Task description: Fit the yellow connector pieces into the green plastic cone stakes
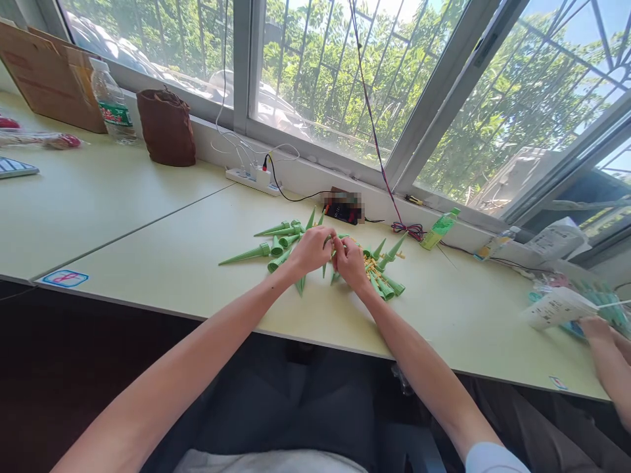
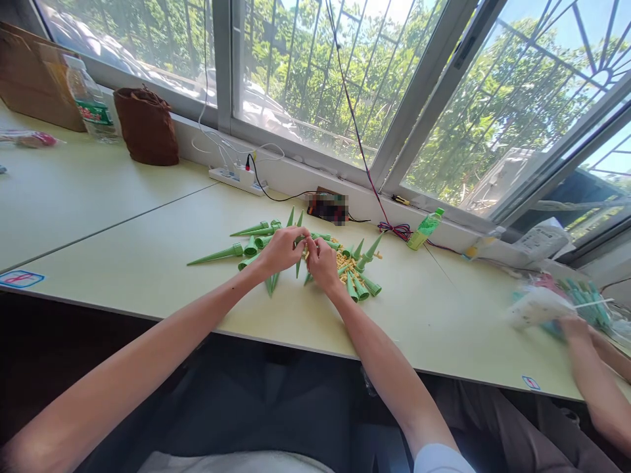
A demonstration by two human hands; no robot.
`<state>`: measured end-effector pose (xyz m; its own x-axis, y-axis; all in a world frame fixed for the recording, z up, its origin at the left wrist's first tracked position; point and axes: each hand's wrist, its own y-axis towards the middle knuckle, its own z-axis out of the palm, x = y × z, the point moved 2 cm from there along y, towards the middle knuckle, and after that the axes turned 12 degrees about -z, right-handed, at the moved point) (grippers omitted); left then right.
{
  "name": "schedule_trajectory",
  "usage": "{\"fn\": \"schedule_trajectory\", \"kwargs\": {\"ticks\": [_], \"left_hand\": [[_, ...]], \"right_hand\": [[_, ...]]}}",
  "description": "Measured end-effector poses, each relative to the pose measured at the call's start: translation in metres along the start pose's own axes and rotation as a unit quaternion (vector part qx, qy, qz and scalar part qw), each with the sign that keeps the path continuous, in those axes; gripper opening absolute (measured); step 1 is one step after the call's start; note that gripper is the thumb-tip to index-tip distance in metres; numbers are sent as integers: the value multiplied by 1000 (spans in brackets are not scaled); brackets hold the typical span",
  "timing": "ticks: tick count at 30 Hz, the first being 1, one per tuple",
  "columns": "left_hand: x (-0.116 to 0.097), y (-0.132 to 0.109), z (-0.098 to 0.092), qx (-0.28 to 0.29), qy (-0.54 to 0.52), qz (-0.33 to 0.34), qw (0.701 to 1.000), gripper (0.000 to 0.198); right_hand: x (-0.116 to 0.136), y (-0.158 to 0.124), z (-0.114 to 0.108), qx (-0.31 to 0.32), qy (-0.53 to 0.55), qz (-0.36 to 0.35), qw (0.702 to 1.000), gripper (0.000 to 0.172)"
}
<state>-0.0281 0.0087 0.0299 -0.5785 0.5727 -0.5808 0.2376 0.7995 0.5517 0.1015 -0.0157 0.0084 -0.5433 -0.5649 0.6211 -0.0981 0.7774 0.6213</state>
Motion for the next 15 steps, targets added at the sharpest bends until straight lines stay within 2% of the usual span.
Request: {"fn": "schedule_trajectory", "kwargs": {"ticks": [15], "left_hand": [[0,-1,-1,-3,-2,-23,1000,23]], "right_hand": [[1,-1,2,10,-6,-9,1000,36]]}}
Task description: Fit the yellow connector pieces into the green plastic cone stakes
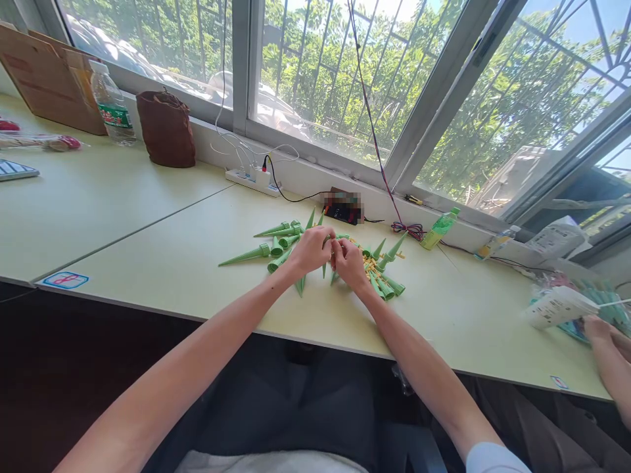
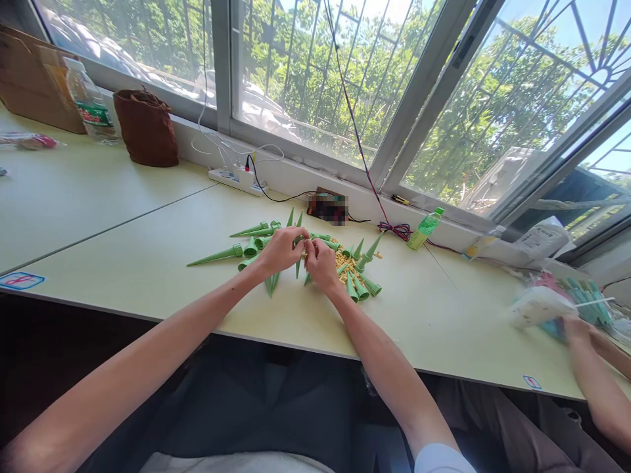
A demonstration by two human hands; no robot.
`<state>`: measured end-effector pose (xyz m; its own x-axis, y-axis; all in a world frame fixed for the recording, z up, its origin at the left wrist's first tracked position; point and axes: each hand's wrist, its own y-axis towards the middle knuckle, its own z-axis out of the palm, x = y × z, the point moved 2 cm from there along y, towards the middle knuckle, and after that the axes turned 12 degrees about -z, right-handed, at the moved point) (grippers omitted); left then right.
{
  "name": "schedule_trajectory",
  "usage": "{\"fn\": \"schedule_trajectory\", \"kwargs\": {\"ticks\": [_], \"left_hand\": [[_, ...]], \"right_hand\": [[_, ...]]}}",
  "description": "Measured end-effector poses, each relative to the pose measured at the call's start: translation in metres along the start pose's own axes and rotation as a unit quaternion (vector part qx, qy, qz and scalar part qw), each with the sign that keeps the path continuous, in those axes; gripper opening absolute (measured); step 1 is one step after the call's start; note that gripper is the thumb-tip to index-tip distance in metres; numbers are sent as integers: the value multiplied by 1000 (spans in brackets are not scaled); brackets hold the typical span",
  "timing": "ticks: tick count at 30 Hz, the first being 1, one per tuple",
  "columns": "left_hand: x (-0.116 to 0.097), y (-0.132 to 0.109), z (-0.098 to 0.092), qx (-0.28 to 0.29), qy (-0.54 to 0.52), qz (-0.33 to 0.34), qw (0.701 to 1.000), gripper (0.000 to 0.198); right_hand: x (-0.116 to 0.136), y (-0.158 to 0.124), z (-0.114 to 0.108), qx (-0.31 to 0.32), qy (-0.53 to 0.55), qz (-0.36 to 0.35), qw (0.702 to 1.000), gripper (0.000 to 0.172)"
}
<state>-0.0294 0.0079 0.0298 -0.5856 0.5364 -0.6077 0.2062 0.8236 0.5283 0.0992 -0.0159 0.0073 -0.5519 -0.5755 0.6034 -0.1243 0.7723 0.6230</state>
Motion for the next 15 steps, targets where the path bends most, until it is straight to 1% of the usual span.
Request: {"fn": "schedule_trajectory", "kwargs": {"ticks": [4,7,10,15], "left_hand": [[0,1,0,-2,1,9,1000,24],[1,1,1,-2,-2,15,1000,24],[2,1,1,-1,-4,14,1000,23],[4,1,2,1,1,-1,1000,23]], "right_hand": [[0,0,-1,5,-8,7,1000,45],[1,0,-1,5,-7,6,1000,48],[2,0,-2,-3,-13,0,1000,46],[3,-1,-1,-4,-16,-3,1000,38]]}}
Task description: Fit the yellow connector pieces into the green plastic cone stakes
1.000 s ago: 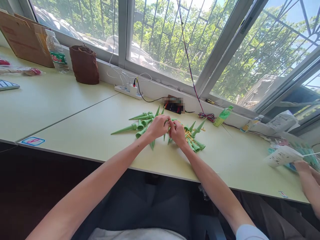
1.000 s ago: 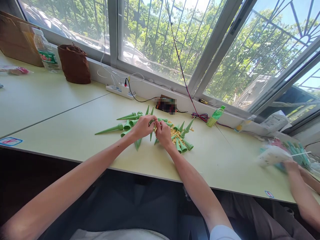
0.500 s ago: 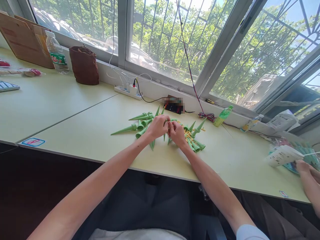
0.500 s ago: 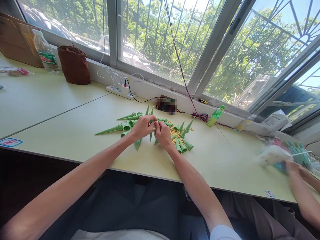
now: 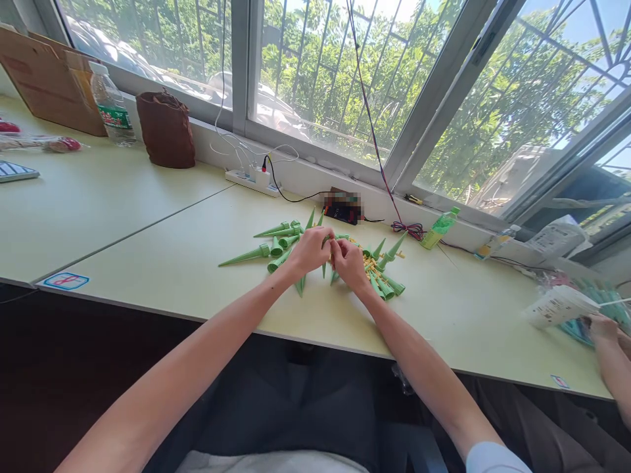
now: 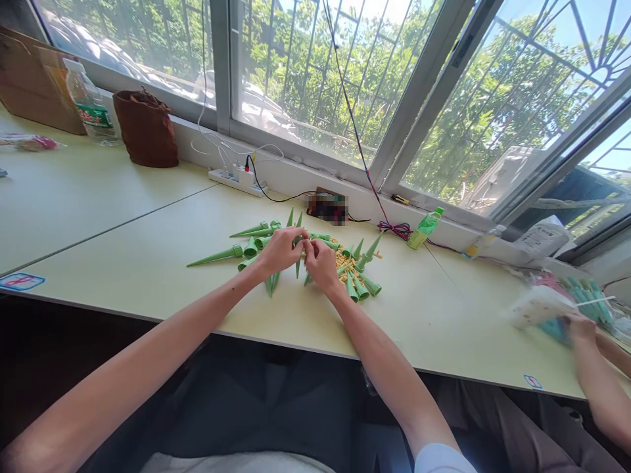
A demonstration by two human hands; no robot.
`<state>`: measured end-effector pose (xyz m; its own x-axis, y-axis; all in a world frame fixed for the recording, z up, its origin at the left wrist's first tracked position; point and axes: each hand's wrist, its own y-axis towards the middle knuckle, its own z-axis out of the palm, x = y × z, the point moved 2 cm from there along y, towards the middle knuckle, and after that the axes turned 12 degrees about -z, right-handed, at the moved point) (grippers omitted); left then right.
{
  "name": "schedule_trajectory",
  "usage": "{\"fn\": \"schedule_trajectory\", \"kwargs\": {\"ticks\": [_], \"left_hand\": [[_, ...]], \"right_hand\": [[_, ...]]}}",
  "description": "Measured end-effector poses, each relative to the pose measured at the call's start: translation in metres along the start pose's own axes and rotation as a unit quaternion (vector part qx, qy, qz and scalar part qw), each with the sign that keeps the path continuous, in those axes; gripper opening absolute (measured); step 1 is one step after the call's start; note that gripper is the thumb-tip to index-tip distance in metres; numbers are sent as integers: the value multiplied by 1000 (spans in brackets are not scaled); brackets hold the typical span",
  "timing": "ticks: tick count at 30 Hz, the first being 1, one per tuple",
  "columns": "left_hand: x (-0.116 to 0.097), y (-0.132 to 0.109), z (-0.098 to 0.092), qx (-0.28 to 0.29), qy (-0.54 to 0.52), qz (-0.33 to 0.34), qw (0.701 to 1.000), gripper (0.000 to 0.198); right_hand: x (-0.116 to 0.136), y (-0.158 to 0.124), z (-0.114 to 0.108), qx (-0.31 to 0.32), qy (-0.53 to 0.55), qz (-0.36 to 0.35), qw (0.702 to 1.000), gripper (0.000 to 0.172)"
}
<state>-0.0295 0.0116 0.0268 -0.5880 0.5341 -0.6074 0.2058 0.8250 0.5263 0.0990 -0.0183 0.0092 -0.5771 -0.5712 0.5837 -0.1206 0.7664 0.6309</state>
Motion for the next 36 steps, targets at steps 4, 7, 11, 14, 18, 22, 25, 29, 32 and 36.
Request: {"fn": "schedule_trajectory", "kwargs": {"ticks": [4,7,11,14,18,22,25,29,32,36], "left_hand": [[-1,0,0,-5,0,-2,1000,23],[-2,0,-1,-6,0,1,1000,22],[-3,-1,-2,-4,-2,5,1000,22],[-3,0,-1,-3,4,12,1000,21],[-2,0,0,-2,7,14,1000,22],[-1,0,0,-2,3,13,1000,22],[-1,0,0,0,1,13,1000,22],[-2,0,-1,0,-2,12,1000,21],[-2,0,-1,-1,-2,12,1000,21],[-2,0,-1,-1,-2,17,1000,21]], "right_hand": [[-1,1,0,-4,5,3,1000,33],[-2,1,1,-9,12,4,1000,32],[-3,1,1,-4,8,10,1000,38],[-3,0,0,3,9,14,1000,42],[-3,0,0,-1,6,3,1000,43],[-1,0,0,-4,1,-7,1000,40],[-1,0,0,-2,8,-13,1000,36],[-2,1,0,-5,7,-19,1000,35],[-3,1,0,-3,5,-14,1000,41],[-3,1,0,7,14,-5,1000,47]]}}
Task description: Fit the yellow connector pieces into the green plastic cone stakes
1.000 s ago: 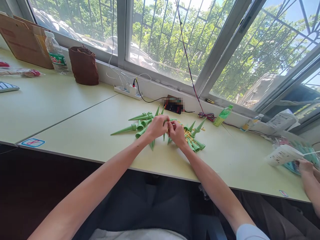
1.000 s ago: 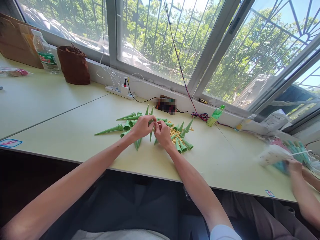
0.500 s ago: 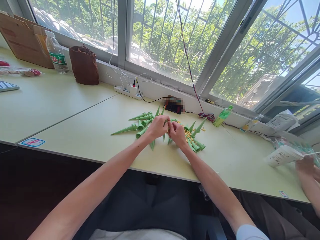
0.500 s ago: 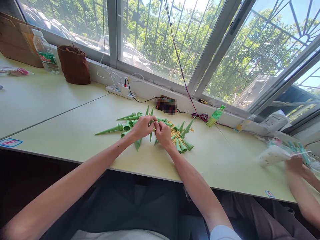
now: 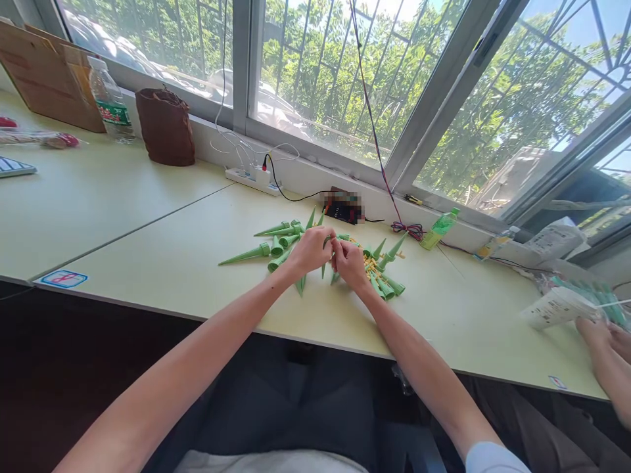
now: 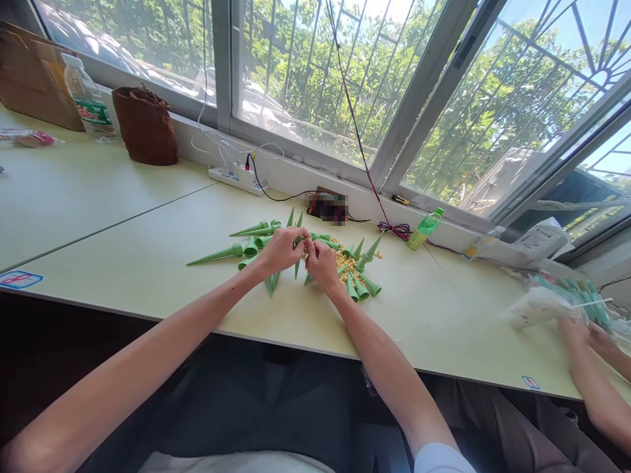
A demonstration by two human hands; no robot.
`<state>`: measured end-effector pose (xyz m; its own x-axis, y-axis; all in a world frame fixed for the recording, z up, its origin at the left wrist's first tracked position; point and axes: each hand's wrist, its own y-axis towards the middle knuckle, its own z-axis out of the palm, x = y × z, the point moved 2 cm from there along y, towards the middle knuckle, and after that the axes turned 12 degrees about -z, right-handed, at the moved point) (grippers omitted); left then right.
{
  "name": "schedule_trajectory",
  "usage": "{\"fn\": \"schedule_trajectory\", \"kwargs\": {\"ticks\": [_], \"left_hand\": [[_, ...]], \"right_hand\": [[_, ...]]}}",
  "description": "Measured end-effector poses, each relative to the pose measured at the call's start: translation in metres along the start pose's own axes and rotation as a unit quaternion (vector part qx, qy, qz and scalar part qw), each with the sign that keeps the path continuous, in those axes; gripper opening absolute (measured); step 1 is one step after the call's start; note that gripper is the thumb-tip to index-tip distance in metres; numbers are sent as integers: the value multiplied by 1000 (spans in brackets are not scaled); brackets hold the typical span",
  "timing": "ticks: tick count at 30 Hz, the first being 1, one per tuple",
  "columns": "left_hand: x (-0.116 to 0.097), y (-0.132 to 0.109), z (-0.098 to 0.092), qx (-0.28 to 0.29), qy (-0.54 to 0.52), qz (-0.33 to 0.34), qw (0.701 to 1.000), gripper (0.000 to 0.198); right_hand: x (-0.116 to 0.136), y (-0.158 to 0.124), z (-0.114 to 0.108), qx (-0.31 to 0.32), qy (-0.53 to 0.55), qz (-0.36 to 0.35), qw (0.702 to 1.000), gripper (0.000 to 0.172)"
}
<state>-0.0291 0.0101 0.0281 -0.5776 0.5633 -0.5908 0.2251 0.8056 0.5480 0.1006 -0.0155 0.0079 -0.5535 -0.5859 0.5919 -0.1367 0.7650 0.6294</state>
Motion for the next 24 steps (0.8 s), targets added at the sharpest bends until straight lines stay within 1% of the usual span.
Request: {"fn": "schedule_trajectory", "kwargs": {"ticks": [7,12,18,21,24], "left_hand": [[-1,0,1,3,1,6,1000,20],[-2,0,0,9,1,1,1000,21],[-1,1,-1,-5,-1,-12,1000,23],[-1,1,-1,-7,-1,-12,1000,23],[-1,1,0,-6,-1,-7,1000,23]], "right_hand": [[2,-1,0,-7,1,-3,1000,47],[2,-1,-1,-17,20,-3,1000,38],[3,-1,0,-16,39,-12,999,28],[1,-1,0,-12,34,-5,999,31],[0,-2,0,-1,26,2,1000,40]]}}
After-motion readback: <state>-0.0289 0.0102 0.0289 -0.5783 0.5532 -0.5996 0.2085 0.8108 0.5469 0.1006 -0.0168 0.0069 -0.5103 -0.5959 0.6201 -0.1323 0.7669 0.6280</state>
